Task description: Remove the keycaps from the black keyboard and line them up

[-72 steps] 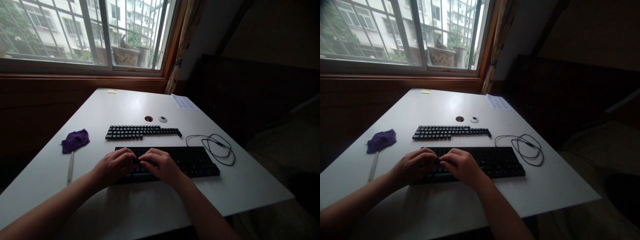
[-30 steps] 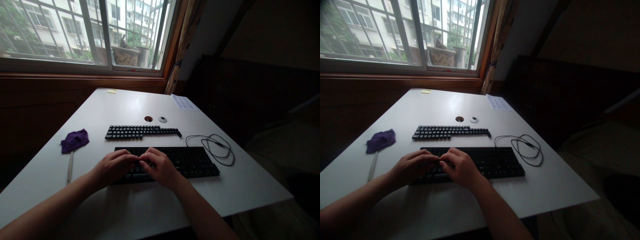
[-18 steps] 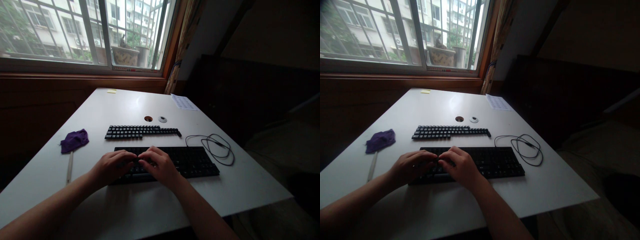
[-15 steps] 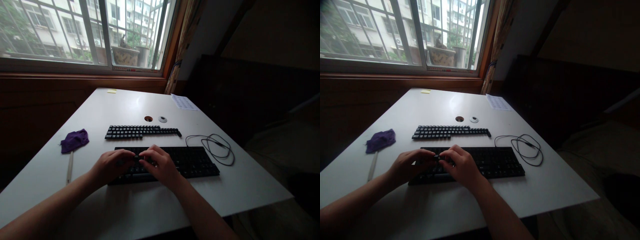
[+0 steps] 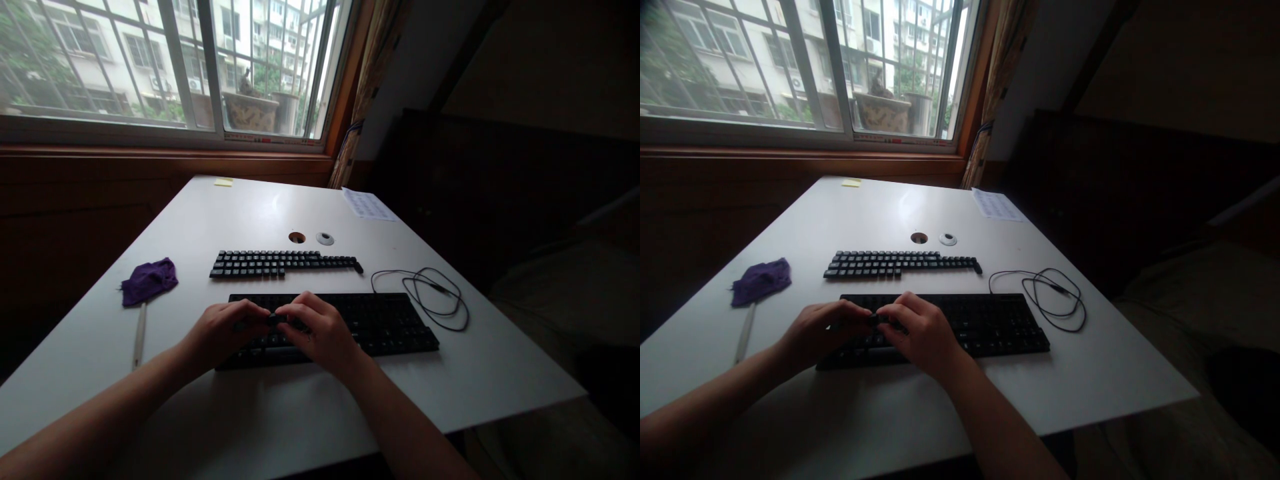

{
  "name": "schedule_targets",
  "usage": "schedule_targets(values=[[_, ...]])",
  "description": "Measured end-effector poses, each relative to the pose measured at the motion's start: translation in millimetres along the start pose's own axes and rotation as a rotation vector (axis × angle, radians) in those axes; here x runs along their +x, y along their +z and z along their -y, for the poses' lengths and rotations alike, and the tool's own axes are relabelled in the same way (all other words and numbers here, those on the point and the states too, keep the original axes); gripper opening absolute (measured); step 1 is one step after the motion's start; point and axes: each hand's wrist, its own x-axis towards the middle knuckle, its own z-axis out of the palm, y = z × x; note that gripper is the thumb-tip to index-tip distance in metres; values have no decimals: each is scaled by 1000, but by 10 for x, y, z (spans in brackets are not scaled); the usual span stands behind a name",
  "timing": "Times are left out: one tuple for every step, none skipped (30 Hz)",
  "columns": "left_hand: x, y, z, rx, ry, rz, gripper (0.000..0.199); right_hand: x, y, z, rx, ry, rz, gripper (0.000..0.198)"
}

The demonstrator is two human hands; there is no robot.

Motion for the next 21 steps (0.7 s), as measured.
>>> schedule_targets(values=[[-5, 4, 8, -3, 2, 0, 15, -3, 2, -3, -6, -1, 2, 19], [-10, 8, 16, -4, 3, 1, 15, -6, 3, -5, -13, -1, 6, 19], [-15, 13, 25, -6, 5, 3, 15, -9, 5, -7, -19, 0, 10, 19], [-19, 17, 33, -9, 6, 7, 14, -12, 5, -8, -26, 2, 13, 20], [-22, 20, 39, -12, 9, 12, 14, -14, 5, -8, -35, 2, 14, 19], [-23, 23, 42, -14, 12, 17, 14, -15, 4, -7, -43, -1, 16, 19], [-23, 24, 42, -12, 14, 18, 14, -15, 3, -6, -51, -5, 15, 19], [-21, 23, 39, -5, 10, 19, 14, -15, 2, -5, -60, -12, 11, 19], [-18, 22, 34, 8, 7, 16, 14, -14, 0, -5, -70, -22, 3, 19], [-14, 20, 27, 26, 2, 13, 15, -14, -1, -5, -80, -34, -3, 19], [-9, 17, 20, 43, -4, 12, 16, -14, -1, -6, -90, -47, -9, 19], [-5, 14, 13, 57, -7, 8, 17, -15, 0, -7, -100, -59, -15, 19], [-1, 11, 6, 63, -6, 5, 18, -16, 1, -8, -109, -70, -21, 19], [2, 9, 1, 62, -3, 5, 18, -19, 3, -10, -115, -78, -23, 19], [4, 7, -3, 58, 4, 2, 18, -22, 6, -12, -120, -84, -25, 19], [4, 6, -5, 51, 10, 1, 17, -25, 9, -13, -124, -88, -27, 19], [3, 5, -6, 46, 15, 1, 16, -28, 11, -15, -130, -91, -29, 19], [0, 6, -5, 41, 20, 1, 15, -31, 13, -16, -136, -94, -28, 19], [-4, 6, -2, 38, 24, 3, 14, -32, 13, -16, -143, -99, -27, 19], [-9, 7, 2, 37, 31, 2, 14, -33, 11, -16, -149, -105, -25, 19], [-13, 8, 6, 36, 39, 3, 13, -33, 8, -15, -156, -111, -23, 19]])
